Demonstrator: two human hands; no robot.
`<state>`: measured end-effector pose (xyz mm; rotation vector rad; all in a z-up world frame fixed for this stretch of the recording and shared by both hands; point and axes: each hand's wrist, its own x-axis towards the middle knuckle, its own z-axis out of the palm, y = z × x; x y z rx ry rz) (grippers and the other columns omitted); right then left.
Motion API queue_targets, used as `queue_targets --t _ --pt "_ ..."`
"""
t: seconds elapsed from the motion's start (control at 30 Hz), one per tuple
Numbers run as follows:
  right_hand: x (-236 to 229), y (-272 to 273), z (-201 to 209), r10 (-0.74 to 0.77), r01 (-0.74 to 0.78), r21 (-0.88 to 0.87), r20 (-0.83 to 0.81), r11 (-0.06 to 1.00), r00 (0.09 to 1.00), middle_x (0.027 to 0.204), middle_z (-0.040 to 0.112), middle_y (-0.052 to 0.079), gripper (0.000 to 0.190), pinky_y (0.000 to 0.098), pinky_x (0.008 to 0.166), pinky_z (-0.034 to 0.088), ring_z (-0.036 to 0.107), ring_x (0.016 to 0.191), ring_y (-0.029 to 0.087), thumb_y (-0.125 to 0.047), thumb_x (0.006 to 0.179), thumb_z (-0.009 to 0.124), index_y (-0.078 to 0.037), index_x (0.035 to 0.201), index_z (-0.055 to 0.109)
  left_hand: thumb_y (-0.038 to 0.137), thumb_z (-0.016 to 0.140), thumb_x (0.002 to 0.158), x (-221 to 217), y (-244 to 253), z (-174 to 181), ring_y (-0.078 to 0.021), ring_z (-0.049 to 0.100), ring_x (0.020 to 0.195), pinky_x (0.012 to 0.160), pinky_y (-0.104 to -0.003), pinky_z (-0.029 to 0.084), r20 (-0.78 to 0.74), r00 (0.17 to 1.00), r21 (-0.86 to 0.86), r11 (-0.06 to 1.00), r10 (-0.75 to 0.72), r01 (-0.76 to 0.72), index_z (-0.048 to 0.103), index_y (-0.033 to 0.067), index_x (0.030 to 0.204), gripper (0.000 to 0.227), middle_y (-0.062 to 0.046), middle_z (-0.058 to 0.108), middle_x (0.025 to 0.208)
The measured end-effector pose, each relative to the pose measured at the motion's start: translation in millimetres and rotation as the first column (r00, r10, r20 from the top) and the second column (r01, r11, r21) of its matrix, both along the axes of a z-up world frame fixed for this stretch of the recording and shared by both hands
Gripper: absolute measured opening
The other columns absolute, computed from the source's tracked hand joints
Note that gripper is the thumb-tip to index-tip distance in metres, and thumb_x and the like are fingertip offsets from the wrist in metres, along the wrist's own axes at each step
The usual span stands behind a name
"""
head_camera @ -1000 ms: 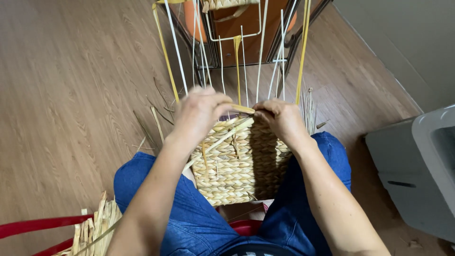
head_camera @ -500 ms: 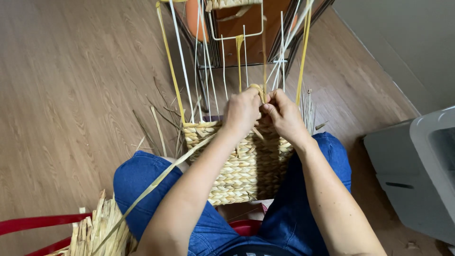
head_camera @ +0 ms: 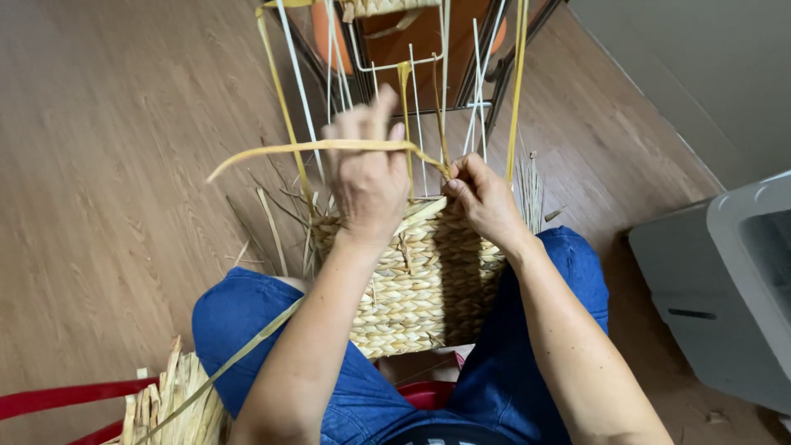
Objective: Weaving dried straw or water hyacinth stalks around a metal frame to create a basket or decorative item.
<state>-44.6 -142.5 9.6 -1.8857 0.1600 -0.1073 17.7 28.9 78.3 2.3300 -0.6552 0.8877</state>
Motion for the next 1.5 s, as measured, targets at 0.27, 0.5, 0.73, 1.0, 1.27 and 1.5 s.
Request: queue_targets --t 0.27,0.5,0.73,1.0,1.27,1.5 --pt "2.6 -2.7 -2.3 0.007 -0.007 0.013 -0.017 1.000 1.000 0.086 0.065 -0.001 0.006 0.0228 0.060 0.049 0.057 0.069 0.006 -0.010 0.103 0.061 -0.006 0.104 0.056 0.011 0.049 0.101 18.7 -19.1 -46.2 -0.0151 0.052 0.042 0.036 -0.027 0.042 -0.911 0.054 -0.411 0.912 -0.410 -0.008 0.061 0.0191 0.127 0.030 -0.013 0.068 0.069" --pt "13.3 -19.4 -32.8 0.090 -0.094 0.218 0.027 0.971 0.996 0.086 0.062 -0.002 0.003 0.0209 0.061 0.050 0.059 0.069 0.005 -0.007 0.105 0.056 -0.006 0.107 0.054 0.044 0.055 0.112 6.8 -21.9 -91.3 -0.0076 0.060 0.067 0.057 -0.019 0.049 0.029 0.940 -0.330 0.884 -0.341 0.331 0.063 0.0162 0.091 0.036 -0.005 0.068 0.084" --pt "19.9 -17.9 -37.6 0.073 -0.067 0.252 -0.016 0.966 0.997 0.081 0.063 0.000 0.004 0.0217 0.060 0.047 0.056 0.066 0.007 -0.007 0.106 0.058 -0.004 0.104 0.060 0.034 0.051 0.106 -14.4 13.0 -35.5 -0.0164 0.054 0.050 0.049 -0.027 0.049 -0.694 0.544 -0.408 0.880 -0.472 0.243 0.066 0.0224 0.144 0.043 -0.014 0.068 0.068" --pt "13.8 4.4 -13.0 -0.010 0.029 -0.495 0.041 0.868 0.999 0.089 0.072 0.011 0.017 0.0329 0.070 0.050 0.063 0.078 0.015 -0.012 0.097 0.075 -0.002 0.106 0.067 0.016 0.054 0.112 -30.9 18.6 -49.4 -0.0216 0.072 0.115 0.095 -0.027 0.065 -0.122 0.746 -0.505 0.688 -0.654 0.521 0.035 0.0245 0.161 0.053 -0.017 0.030 0.167" --pt "1.2 7.2 -5.6 0.125 -0.105 -0.190 0.095 0.976 0.988 0.095 0.074 0.005 0.013 0.0283 0.077 0.054 0.069 0.086 0.012 -0.002 0.097 0.065 -0.006 0.110 0.065 0.018 0.073 0.095 -25.5 29.2 -74.1 -0.0248 0.070 0.098 0.087 -0.035 0.062 -0.318 0.926 0.007 0.976 -0.203 0.216 0.065 0.0107 0.123 0.030 -0.010 0.055 0.125" --pt "7.8 14.5 -18.9 -0.065 0.075 -0.094 0.101 0.993 0.993 0.086 0.070 0.002 0.008 0.0257 0.073 0.054 0.065 0.081 0.008 -0.001 0.097 0.067 -0.003 0.101 0.060 0.015 0.072 0.093 -38.4 50.8 -46.0 -0.0270 0.068 0.088 0.076 -0.042 0.059 -0.475 0.878 0.125 0.983 -0.063 0.138 0.072 0.0094 0.102 0.010 -0.010 0.057 0.100"
